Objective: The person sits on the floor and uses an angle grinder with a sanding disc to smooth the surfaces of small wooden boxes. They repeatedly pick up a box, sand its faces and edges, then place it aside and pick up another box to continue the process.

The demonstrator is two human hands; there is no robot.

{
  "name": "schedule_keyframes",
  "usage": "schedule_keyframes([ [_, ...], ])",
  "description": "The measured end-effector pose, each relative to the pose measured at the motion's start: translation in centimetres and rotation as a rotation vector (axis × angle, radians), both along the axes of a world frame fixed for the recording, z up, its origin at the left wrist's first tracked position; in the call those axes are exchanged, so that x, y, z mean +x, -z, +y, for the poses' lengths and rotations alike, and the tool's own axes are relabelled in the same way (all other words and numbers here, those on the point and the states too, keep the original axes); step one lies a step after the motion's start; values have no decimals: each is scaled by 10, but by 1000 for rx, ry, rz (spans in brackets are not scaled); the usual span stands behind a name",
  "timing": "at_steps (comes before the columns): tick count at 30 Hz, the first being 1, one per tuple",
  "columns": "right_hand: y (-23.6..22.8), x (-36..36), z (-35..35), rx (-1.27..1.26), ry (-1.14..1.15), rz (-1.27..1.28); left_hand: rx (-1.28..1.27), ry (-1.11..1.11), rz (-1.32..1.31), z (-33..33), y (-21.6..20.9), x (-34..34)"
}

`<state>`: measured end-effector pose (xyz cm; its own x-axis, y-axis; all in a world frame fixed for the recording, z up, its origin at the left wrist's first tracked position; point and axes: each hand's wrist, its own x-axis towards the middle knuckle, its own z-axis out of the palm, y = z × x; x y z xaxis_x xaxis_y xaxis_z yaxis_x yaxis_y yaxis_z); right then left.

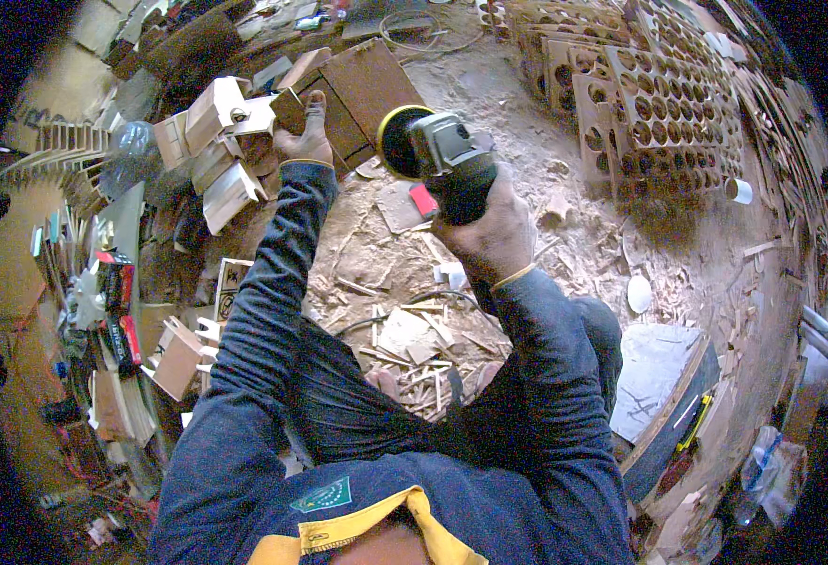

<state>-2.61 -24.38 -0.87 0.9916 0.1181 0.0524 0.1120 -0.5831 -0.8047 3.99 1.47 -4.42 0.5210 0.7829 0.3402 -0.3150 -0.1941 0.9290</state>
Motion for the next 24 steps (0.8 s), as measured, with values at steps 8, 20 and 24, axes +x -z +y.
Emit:
schedule_keyframes([
  [8, 10, 26, -18, -24, 218, 31, -17, 21, 4, 1, -5, -6],
  [20, 2, -14, 1, -15, -84, -121, -381, -24, 439, 20, 22, 5],
  [24, 3, -4, -2, -47, 57, -32, -569, 129, 415, 34, 33, 3],
])
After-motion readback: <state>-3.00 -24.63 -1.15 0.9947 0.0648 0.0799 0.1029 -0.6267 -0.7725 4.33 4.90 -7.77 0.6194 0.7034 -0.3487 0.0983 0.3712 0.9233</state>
